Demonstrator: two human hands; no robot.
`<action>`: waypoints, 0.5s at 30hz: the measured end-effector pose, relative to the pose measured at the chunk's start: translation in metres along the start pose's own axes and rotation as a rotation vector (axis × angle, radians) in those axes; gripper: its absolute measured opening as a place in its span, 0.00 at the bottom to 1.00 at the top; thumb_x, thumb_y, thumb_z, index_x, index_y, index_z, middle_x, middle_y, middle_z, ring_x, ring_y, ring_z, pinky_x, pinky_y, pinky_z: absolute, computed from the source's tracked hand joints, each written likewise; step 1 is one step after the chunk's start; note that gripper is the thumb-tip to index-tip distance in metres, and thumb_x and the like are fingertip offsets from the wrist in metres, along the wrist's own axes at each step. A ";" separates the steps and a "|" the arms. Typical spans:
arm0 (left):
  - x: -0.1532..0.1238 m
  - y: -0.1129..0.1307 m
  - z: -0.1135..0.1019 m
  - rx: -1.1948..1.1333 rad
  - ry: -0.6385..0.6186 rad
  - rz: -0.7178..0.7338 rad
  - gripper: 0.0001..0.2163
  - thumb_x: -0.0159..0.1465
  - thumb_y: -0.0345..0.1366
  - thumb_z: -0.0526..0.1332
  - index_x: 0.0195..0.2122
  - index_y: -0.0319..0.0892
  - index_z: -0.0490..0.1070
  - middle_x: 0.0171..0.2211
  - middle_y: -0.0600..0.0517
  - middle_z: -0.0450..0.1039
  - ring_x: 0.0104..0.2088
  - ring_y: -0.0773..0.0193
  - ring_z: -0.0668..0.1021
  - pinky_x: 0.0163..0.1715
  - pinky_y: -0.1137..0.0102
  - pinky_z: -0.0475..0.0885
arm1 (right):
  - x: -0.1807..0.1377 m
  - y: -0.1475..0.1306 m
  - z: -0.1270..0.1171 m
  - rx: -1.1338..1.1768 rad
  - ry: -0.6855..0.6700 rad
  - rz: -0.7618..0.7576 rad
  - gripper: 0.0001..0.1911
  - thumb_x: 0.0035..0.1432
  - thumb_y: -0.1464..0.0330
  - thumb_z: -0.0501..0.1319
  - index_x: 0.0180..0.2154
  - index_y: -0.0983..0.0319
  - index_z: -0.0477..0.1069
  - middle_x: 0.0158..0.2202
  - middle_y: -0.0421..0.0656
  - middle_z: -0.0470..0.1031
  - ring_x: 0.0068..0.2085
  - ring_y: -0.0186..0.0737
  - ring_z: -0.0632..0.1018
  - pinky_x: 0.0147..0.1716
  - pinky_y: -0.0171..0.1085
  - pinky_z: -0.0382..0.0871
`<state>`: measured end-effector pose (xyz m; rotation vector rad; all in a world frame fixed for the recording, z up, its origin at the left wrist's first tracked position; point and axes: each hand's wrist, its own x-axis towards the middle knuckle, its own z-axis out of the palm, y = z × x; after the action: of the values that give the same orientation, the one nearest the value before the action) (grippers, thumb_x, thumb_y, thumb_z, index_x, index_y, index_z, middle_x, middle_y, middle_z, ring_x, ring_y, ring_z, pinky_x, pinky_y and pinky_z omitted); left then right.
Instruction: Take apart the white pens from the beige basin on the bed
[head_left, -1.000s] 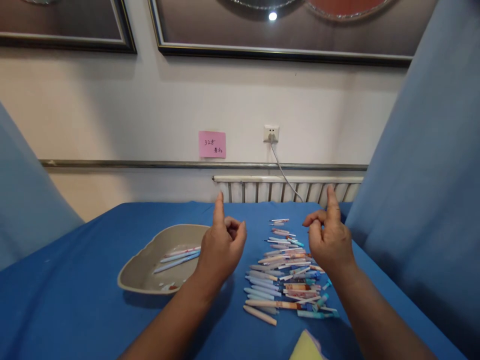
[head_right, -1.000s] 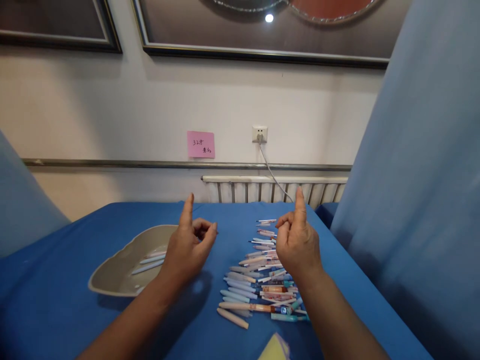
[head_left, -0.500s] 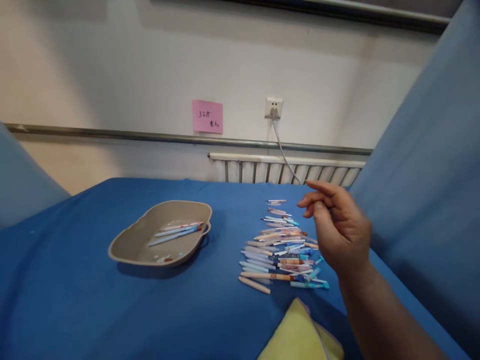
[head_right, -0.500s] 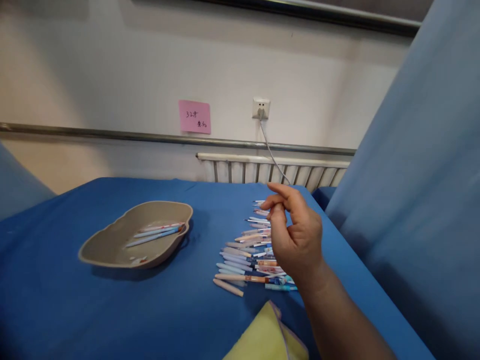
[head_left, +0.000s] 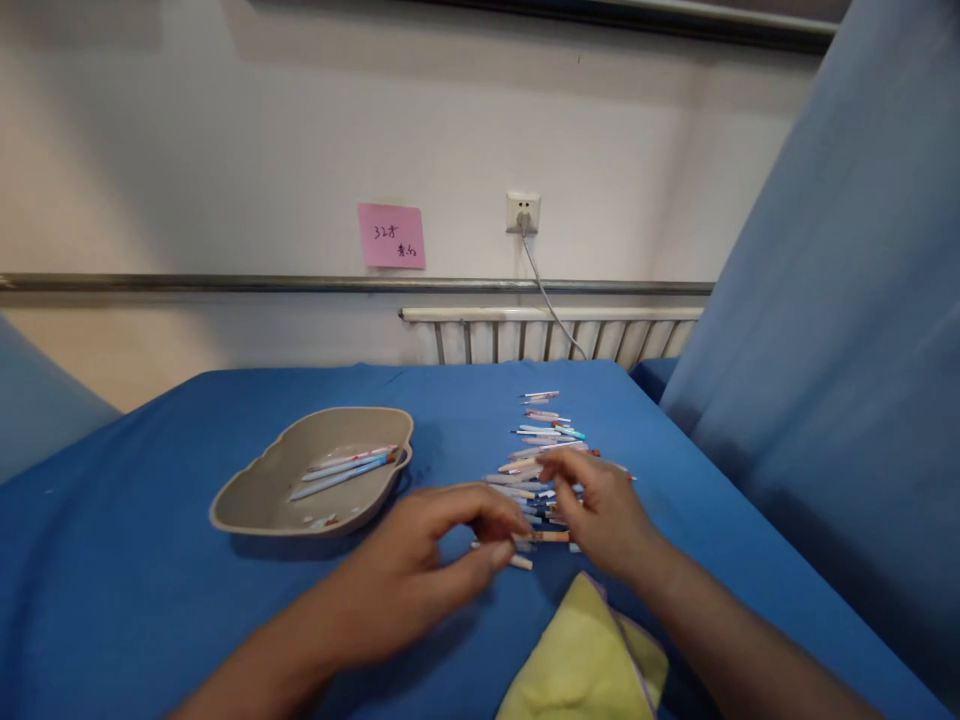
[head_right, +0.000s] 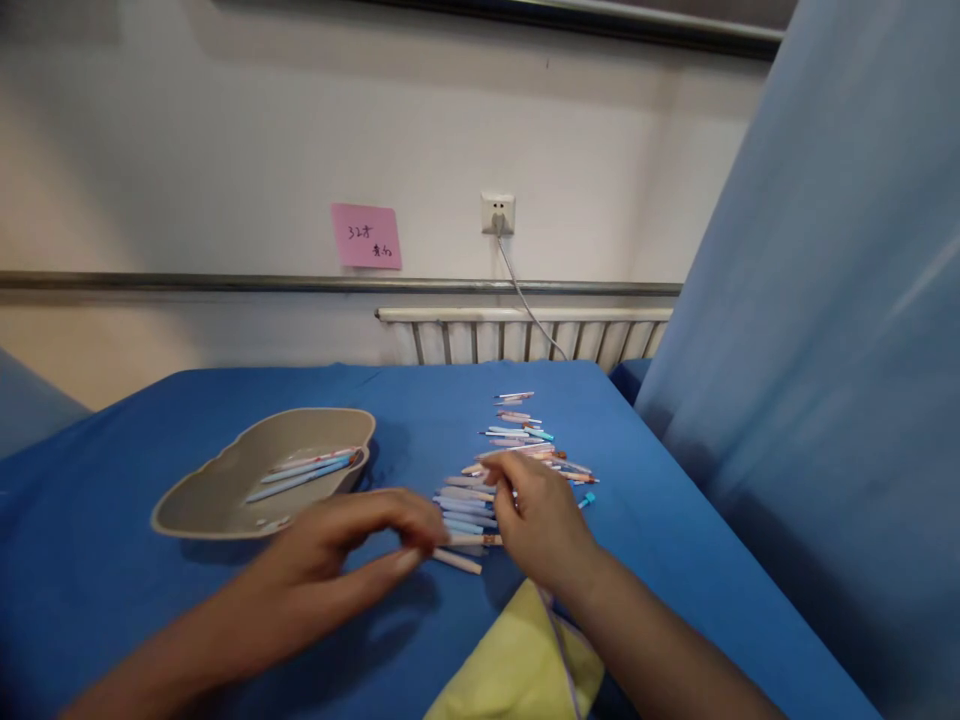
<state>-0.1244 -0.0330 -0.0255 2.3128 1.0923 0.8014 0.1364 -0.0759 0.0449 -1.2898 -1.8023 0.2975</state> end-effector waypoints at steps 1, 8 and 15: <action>0.006 0.019 -0.004 0.040 -0.055 0.006 0.12 0.64 0.38 0.56 0.48 0.48 0.68 0.47 0.50 0.70 0.45 0.59 0.73 0.46 0.62 0.69 | -0.007 0.006 0.006 -0.073 -0.106 0.004 0.14 0.56 0.76 0.53 0.42 0.60 0.71 0.38 0.42 0.76 0.40 0.39 0.74 0.41 0.37 0.66; 0.022 0.059 0.006 0.297 -0.283 0.029 0.05 0.61 0.34 0.59 0.38 0.44 0.69 0.39 0.50 0.71 0.41 0.59 0.71 0.41 0.67 0.66 | -0.020 0.017 0.027 -0.408 -0.537 -0.068 0.09 0.60 0.69 0.56 0.40 0.58 0.72 0.37 0.43 0.75 0.42 0.43 0.71 0.42 0.39 0.58; 0.023 0.054 0.007 0.317 -0.268 0.055 0.06 0.66 0.36 0.53 0.37 0.43 0.68 0.37 0.50 0.71 0.39 0.59 0.71 0.37 0.68 0.65 | -0.018 0.027 0.028 -0.388 -0.543 -0.134 0.08 0.63 0.68 0.54 0.37 0.57 0.72 0.35 0.41 0.73 0.40 0.39 0.70 0.40 0.37 0.56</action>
<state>-0.0794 -0.0471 0.0094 2.6270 1.1015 0.3375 0.1337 -0.0715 0.0028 -1.4332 -2.4906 0.2444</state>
